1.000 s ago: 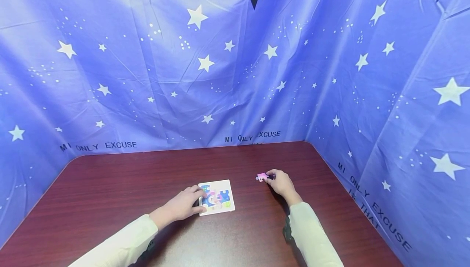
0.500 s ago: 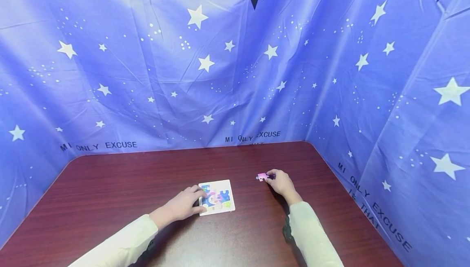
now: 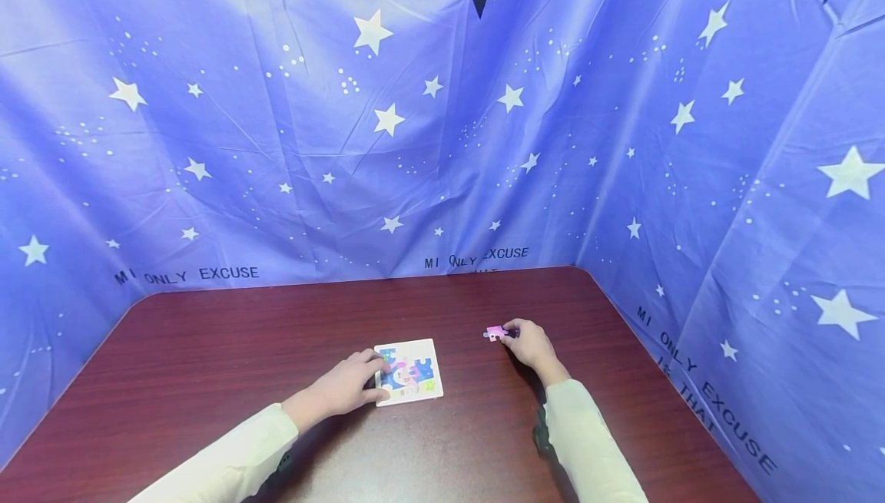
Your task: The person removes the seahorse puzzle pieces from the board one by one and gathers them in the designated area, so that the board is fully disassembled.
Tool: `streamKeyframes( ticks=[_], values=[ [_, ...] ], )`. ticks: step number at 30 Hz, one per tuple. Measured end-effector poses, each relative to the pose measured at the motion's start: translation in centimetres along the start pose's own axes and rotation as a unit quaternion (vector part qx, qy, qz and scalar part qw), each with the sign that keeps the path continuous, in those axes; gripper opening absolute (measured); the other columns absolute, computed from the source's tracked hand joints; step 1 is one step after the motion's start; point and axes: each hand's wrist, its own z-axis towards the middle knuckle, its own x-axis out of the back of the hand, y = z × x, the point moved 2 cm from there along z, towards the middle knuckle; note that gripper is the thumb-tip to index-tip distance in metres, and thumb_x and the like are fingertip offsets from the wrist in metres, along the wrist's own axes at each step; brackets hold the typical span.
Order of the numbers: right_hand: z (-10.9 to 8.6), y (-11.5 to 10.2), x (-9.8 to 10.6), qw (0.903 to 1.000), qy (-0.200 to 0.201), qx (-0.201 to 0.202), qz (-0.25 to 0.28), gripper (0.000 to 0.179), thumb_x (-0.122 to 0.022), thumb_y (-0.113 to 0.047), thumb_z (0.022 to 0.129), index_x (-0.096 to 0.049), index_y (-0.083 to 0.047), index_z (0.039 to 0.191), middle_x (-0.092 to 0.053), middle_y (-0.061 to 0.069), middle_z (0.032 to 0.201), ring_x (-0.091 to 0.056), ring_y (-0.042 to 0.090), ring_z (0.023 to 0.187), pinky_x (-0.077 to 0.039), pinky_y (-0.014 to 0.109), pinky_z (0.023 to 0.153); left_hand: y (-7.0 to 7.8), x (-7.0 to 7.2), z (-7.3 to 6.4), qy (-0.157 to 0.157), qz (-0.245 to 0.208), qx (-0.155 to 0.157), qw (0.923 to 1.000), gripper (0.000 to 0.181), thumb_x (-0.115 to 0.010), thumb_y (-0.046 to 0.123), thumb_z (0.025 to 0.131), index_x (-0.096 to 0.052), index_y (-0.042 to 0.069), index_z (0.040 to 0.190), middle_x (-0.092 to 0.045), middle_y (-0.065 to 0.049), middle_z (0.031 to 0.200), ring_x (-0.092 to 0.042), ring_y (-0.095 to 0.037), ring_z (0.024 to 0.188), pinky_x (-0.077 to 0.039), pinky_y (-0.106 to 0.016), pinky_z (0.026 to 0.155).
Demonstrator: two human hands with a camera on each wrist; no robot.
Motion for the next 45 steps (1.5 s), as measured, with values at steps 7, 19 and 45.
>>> streamKeyframes(
  ticks=[7,19,45],
  values=[
    [0.1,0.0,0.0,1.0,0.0,-0.005,0.0,0.027,-0.067,-0.017,0.085,-0.065,-0.001,0.107,-0.06,0.01,0.08,-0.05,0.021,0.072,-0.041,0.034,0.068,0.1,0.1,0.0,-0.001,0.001,0.0,1.0,0.037,-0.067,0.036,0.085,-0.062,0.012,0.112,-0.056,-0.008,0.115,-0.055,-0.027,0.105,-0.046,-0.046,0.088],
    [0.0,0.0,0.0,1.0,0.003,0.002,0.005,0.027,-0.067,-0.016,0.085,-0.065,0.0,0.106,-0.058,0.008,0.076,-0.049,0.02,0.07,-0.04,0.033,0.067,0.1,0.1,-0.1,-0.005,0.0,0.003,1.0,0.037,-0.067,0.036,0.085,-0.062,0.012,0.112,-0.056,-0.007,0.115,-0.055,-0.026,0.105,-0.046,-0.045,0.088],
    [-0.4,-1.4,0.2,0.9981,0.039,0.04,0.026,0.026,-0.069,-0.018,0.083,-0.067,0.0,0.103,-0.062,0.008,0.078,-0.052,0.018,0.071,-0.042,0.03,0.066,-0.1,-0.1,0.0,-0.003,0.001,0.001,1.0,0.038,-0.066,0.038,0.085,-0.061,0.013,0.113,-0.056,-0.008,0.116,-0.054,-0.027,0.105,-0.046,-0.046,0.088]
  ],
)
